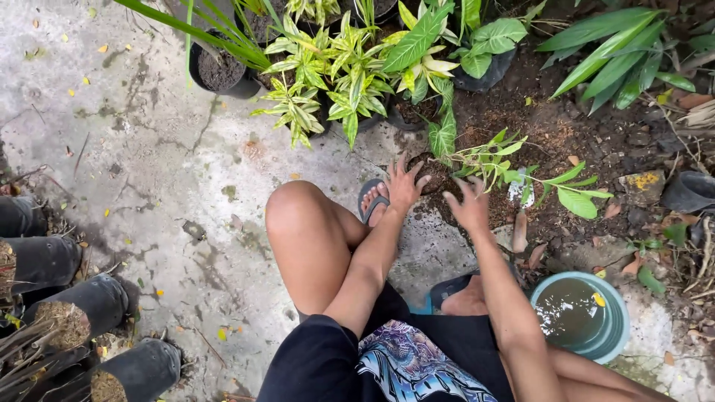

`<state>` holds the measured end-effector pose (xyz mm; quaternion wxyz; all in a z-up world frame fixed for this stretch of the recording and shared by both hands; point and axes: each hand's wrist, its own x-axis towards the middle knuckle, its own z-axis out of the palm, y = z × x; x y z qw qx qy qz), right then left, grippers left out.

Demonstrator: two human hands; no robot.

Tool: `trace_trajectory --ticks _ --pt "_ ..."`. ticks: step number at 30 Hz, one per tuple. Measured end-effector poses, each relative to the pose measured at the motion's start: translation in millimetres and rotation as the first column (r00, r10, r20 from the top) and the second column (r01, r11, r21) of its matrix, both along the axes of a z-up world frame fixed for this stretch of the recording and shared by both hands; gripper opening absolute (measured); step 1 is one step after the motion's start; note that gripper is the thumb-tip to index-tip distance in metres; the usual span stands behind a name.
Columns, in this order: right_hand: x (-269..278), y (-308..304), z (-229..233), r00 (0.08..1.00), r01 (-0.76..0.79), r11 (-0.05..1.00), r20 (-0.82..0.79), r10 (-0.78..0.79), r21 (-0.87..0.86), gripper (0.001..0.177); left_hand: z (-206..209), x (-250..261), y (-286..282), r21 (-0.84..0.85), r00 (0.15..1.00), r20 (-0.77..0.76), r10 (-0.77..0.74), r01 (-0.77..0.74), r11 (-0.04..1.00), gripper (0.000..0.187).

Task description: The person sits on a small stool and plants a small green plant into the soil using their hands. They then use a small hand trowel to dig a hole and cover the roots of the plant with soil.

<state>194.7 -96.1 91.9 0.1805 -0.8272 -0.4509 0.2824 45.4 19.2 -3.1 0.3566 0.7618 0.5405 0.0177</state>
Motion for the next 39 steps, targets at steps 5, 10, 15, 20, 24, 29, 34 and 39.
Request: trace_trajectory --ticks 5,10,15,20,24,29,34,39 --pt "-32.7 49.1 -19.8 0.988 0.034 0.994 -0.146 -0.049 -0.106 0.065 -22.4 -0.8 -0.1 -0.051 0.999 -0.020 -0.046 0.045 0.998 0.043" --pt "-41.3 55.1 -19.6 0.986 0.094 0.991 -0.130 -0.106 -0.092 0.060 -43.3 -7.5 2.0 -0.064 0.999 -0.023 -0.046 0.044 0.997 0.044" --pt "-34.0 54.3 -57.7 0.983 0.138 0.988 -0.116 -0.144 -0.064 0.055 -18.3 -10.8 3.3 -0.080 0.998 0.050 -0.040 0.044 0.996 0.051" --pt "-27.4 53.3 -66.3 0.990 0.114 0.993 -0.080 -0.115 -0.022 0.041 -40.6 -3.1 4.8 -0.064 0.999 0.016 -0.049 0.050 0.997 0.056" --pt "-16.3 49.4 -104.2 0.985 0.139 0.990 -0.107 -0.138 0.002 0.038 -16.0 -2.1 4.5 -0.052 0.997 0.022 -0.067 0.068 0.996 0.055" --pt "2.1 46.2 -155.4 0.973 0.124 0.992 -0.197 -0.118 0.019 0.033 -33.7 -1.9 10.8 -0.055 0.996 -0.054 -0.067 0.064 0.996 0.047" --pt "-2.2 32.3 -117.5 0.961 0.126 0.991 -0.255 -0.112 0.039 0.043 -7.3 -5.7 4.3 -0.079 0.997 0.044 -0.067 0.070 0.994 0.051" --pt "-15.7 58.3 -27.9 0.974 0.144 0.984 -0.162 -0.160 -0.106 0.057 -24.3 1.9 11.6 -0.107 0.998 -0.017 -0.052 0.050 0.993 0.060"
